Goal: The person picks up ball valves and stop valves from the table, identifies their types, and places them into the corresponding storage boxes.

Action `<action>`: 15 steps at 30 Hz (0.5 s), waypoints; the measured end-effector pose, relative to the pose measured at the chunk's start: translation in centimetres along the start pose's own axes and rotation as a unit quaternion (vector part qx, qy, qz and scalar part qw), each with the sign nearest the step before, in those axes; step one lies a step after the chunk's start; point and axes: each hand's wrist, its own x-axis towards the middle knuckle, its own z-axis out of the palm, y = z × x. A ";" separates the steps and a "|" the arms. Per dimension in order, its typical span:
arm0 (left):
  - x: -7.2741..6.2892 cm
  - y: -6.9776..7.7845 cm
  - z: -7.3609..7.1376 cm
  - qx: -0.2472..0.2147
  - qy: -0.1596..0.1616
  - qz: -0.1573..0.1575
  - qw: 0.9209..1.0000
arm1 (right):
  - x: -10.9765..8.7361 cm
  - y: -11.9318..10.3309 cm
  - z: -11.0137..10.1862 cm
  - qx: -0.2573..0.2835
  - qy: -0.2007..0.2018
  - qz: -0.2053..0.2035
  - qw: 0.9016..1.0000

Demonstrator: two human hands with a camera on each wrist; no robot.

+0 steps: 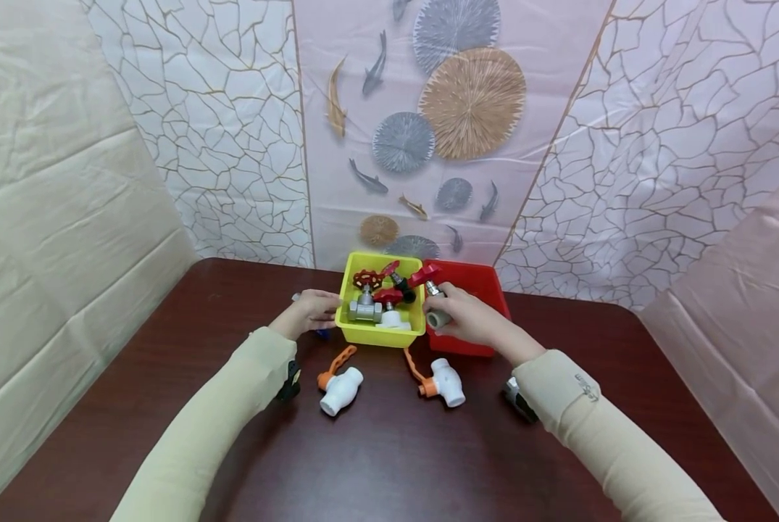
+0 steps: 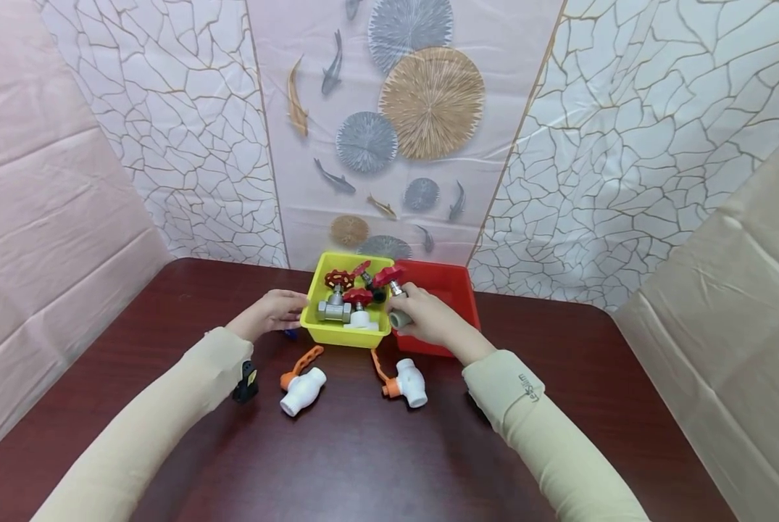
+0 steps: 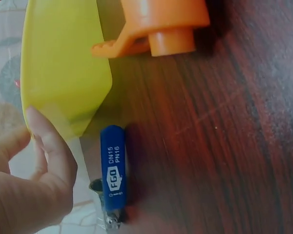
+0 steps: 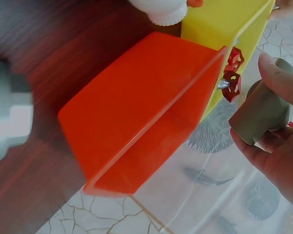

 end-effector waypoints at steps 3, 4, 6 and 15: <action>0.0 0.0 -0.2 -0.003 -0.013 -0.002 1.000 | 0.8 -0.3 0.0 0.003 -0.008 -0.001 1.000; 0.0 -0.1 -0.2 -0.003 -0.015 0.000 1.000 | 1.1 -0.4 0.0 0.003 -0.009 -0.003 1.000; 0.0 -0.1 -0.2 -0.004 -0.014 0.003 1.000 | 1.7 -0.5 0.1 -0.001 -0.008 -0.010 1.000; 0.1 -0.1 -0.1 -0.001 0.003 0.011 1.000 | 4.2 -0.8 0.7 -0.007 -0.036 -0.001 0.999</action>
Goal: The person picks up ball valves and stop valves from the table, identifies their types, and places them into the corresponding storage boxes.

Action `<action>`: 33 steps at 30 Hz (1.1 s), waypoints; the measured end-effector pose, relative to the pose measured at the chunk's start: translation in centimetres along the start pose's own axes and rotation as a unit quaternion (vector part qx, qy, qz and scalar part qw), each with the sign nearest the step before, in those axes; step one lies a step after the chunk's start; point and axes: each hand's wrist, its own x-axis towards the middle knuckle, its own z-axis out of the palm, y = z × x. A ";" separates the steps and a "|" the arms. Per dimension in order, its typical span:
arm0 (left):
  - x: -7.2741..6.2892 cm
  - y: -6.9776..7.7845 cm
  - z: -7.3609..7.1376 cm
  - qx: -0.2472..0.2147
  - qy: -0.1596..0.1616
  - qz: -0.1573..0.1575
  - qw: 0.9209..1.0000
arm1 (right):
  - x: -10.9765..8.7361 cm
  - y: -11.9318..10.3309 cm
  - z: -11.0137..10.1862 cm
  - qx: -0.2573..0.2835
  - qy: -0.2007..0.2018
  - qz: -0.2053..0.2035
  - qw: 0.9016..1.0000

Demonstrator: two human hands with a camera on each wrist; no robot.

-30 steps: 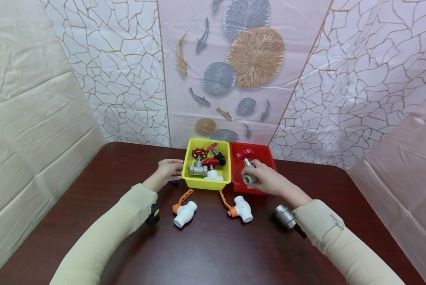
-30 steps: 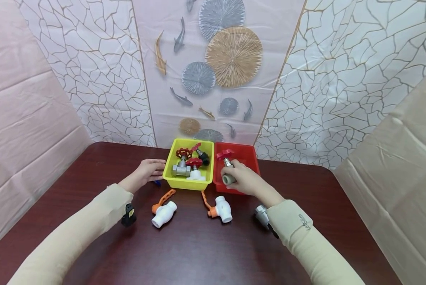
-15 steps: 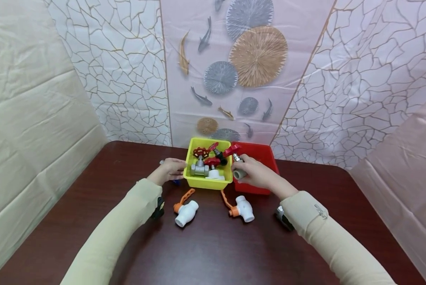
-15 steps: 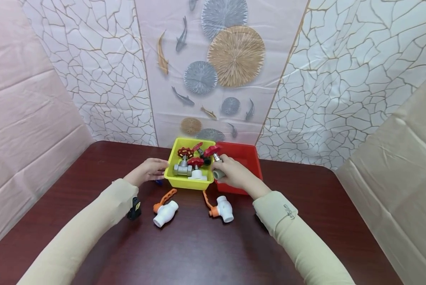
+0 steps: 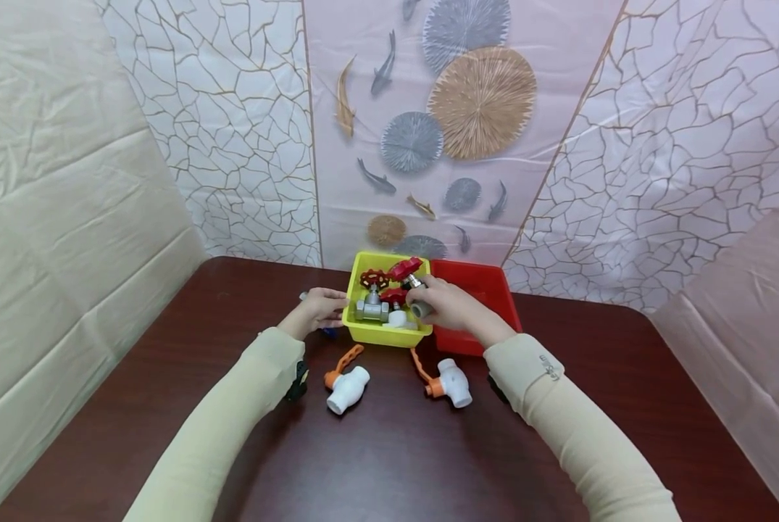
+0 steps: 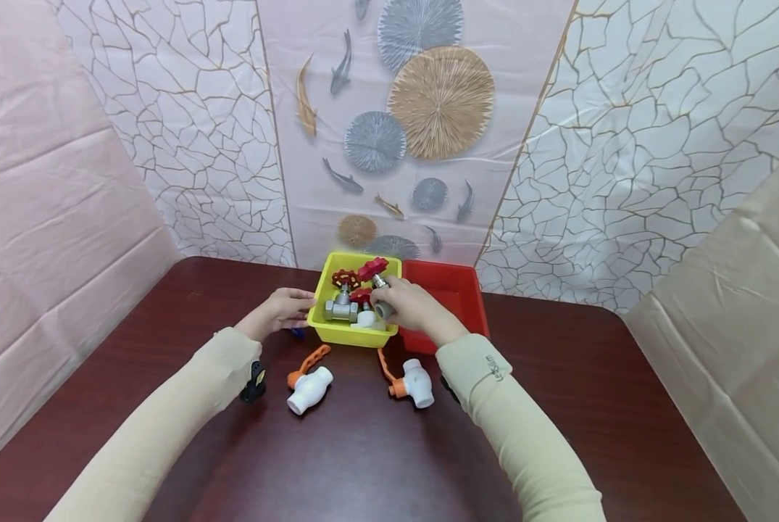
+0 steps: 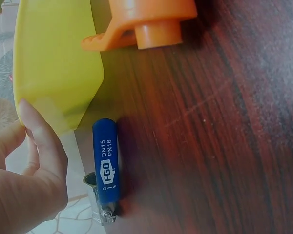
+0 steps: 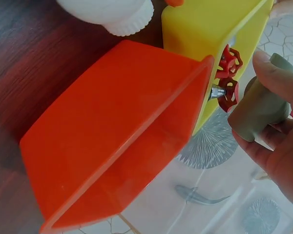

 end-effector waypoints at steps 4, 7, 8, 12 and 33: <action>0.0 -0.1 0.0 -0.002 0.004 -0.002 1.000 | 0.9 -0.2 0.5 -0.002 -0.011 -0.006 1.000; 0.0 -0.2 0.0 -0.004 0.004 -0.004 1.000 | 1.6 -0.5 0.9 -0.002 -0.022 -0.010 1.000; 0.0 -0.3 0.0 -0.004 0.004 -0.004 1.000 | 1.9 -0.5 1.0 -0.003 -0.027 -0.010 1.000; 0.0 -0.4 0.1 -0.006 0.004 -0.003 1.000 | 2.8 -0.8 1.7 -0.014 -0.043 -0.013 0.999; -0.4 -0.1 0.8 0.024 0.024 0.036 0.999 | 4.5 -0.7 4.1 -0.135 -0.073 -0.062 0.986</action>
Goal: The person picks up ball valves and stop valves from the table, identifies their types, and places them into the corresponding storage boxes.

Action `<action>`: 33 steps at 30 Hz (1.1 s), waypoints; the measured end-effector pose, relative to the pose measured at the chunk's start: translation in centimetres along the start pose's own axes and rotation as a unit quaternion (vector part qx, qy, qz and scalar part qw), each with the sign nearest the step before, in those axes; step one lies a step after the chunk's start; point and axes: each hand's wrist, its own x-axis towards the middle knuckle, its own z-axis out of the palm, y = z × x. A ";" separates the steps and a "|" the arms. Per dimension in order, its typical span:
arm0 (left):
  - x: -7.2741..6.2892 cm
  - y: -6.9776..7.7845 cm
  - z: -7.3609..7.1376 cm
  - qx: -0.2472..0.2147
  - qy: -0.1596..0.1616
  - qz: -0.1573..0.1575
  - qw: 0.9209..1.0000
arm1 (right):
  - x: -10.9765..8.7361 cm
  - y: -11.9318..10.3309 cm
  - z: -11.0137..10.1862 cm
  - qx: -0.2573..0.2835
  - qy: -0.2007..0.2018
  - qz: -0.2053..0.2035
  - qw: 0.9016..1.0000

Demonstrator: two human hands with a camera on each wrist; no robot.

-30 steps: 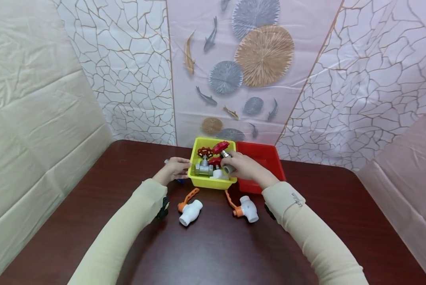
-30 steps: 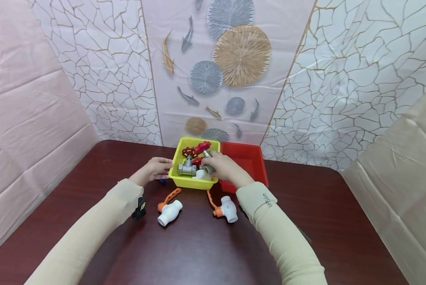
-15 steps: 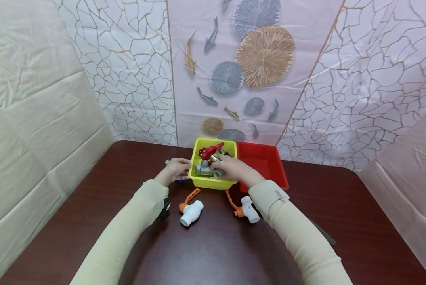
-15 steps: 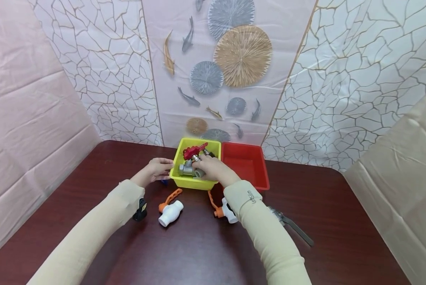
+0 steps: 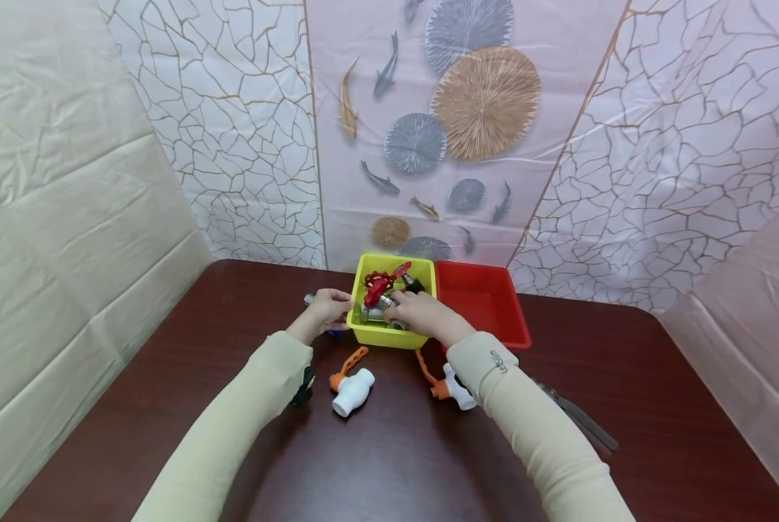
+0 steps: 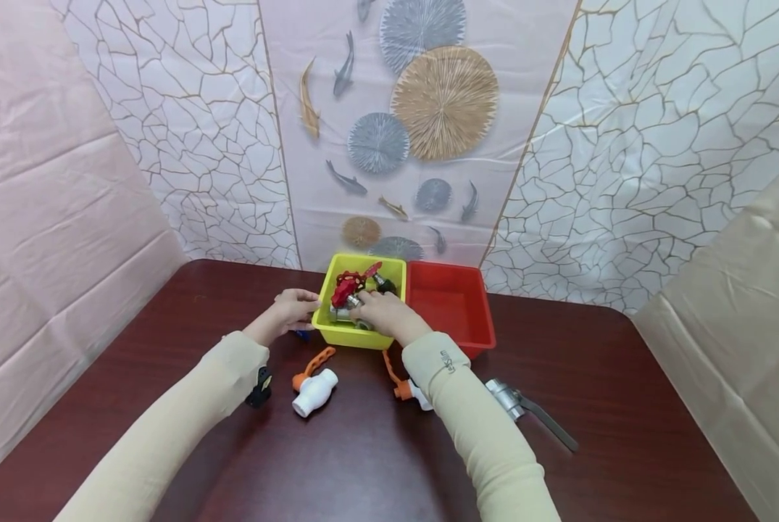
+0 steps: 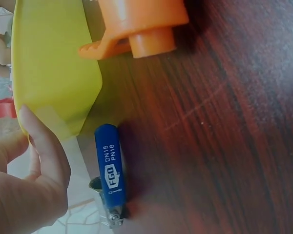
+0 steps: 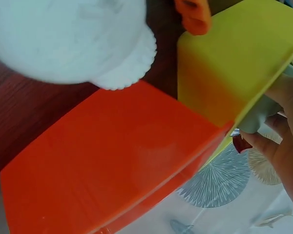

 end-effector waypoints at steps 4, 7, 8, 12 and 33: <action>-0.1 0.0 0.1 0.005 0.003 0.002 1.000 | -0.1 0.0 0.1 0.003 -0.009 0.003 1.000; -0.1 -0.1 -0.1 0.003 -0.002 -0.006 1.000 | -0.3 -0.1 -0.4 0.028 -0.032 0.007 0.999; 0.0 -0.2 -0.1 0.002 -0.003 -0.009 1.000 | -0.4 -0.2 -0.5 0.044 -0.041 0.010 0.998; 0.0 -0.2 -0.2 -0.001 -0.004 -0.012 1.000 | -0.6 -0.2 -1.4 0.129 -0.068 0.029 0.989; 0.1 0.2 -0.1 -0.006 -0.001 -0.021 1.000 | 2.2 -2.2 -0.8 0.224 0.057 0.223 0.947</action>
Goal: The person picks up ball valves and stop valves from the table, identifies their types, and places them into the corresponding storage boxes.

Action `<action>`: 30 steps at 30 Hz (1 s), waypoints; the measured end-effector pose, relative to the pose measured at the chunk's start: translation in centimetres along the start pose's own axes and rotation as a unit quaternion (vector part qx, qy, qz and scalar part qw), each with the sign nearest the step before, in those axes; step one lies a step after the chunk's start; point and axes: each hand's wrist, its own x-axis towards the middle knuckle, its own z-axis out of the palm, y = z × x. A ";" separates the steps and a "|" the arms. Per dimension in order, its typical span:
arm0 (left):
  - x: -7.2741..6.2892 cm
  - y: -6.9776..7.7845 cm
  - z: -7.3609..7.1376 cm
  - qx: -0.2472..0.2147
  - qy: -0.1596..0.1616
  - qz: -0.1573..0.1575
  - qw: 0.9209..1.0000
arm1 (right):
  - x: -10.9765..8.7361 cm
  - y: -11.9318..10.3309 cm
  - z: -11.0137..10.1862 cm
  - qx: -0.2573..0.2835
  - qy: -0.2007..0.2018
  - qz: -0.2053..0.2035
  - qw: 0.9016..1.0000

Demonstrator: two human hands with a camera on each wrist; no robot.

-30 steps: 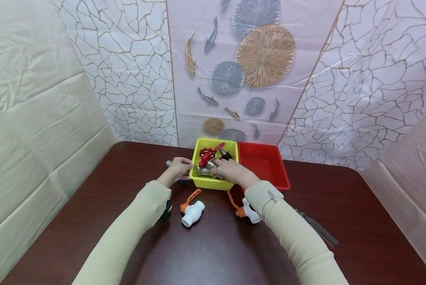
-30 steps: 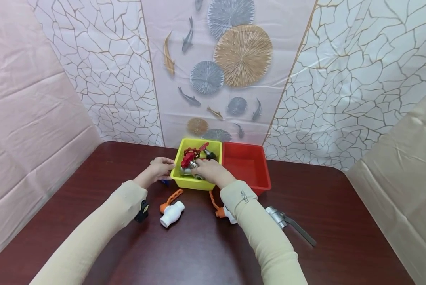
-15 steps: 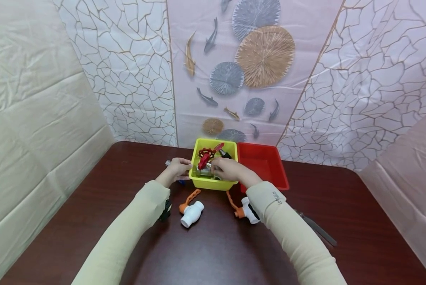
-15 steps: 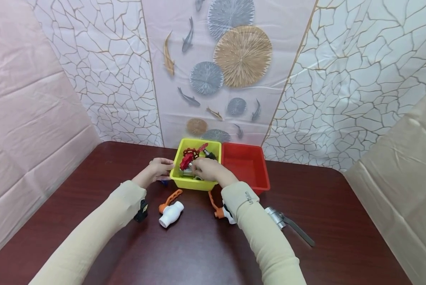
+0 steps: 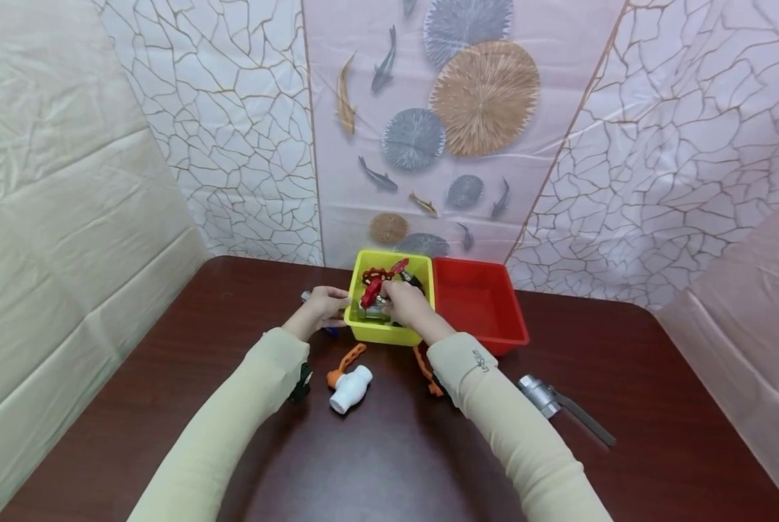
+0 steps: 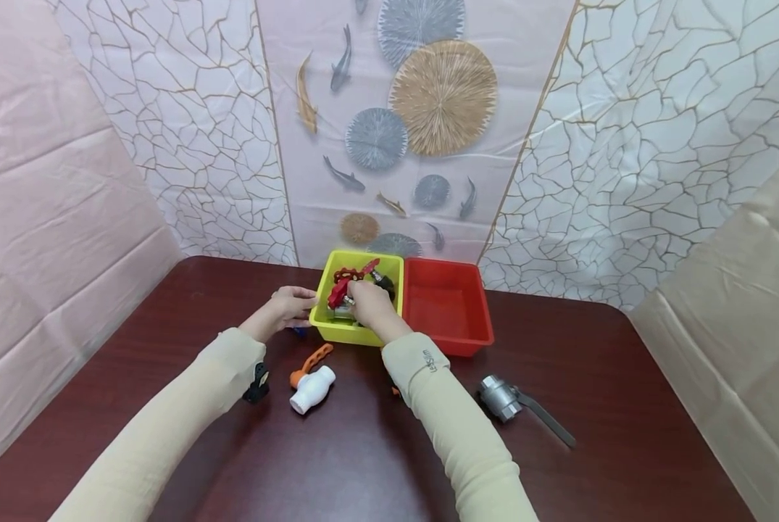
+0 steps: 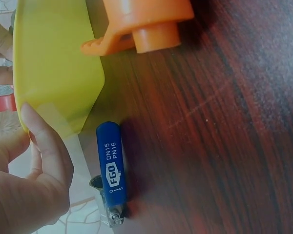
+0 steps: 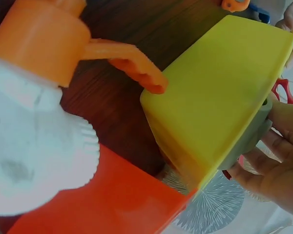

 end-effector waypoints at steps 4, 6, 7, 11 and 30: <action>0.1 0.1 0.0 0.001 -0.005 -0.002 1.000 | -0.1 0.1 0.2 0.000 0.005 0.000 1.000; 0.2 0.1 0.1 -0.002 -0.006 -0.004 1.000 | -0.2 0.2 0.1 0.011 0.010 0.005 1.000; 0.2 0.1 0.1 -0.003 -0.006 -0.004 1.000 | -0.2 0.3 0.1 0.018 0.012 0.005 1.000; 0.3 0.2 0.4 -0.005 -0.005 -0.009 1.000 | -0.4 1.1 -0.1 0.046 0.013 -0.003 0.999; -0.5 0.2 -0.1 0.004 -0.008 -0.005 1.000 | -2.5 2.1 -1.8 0.057 0.063 -0.050 0.995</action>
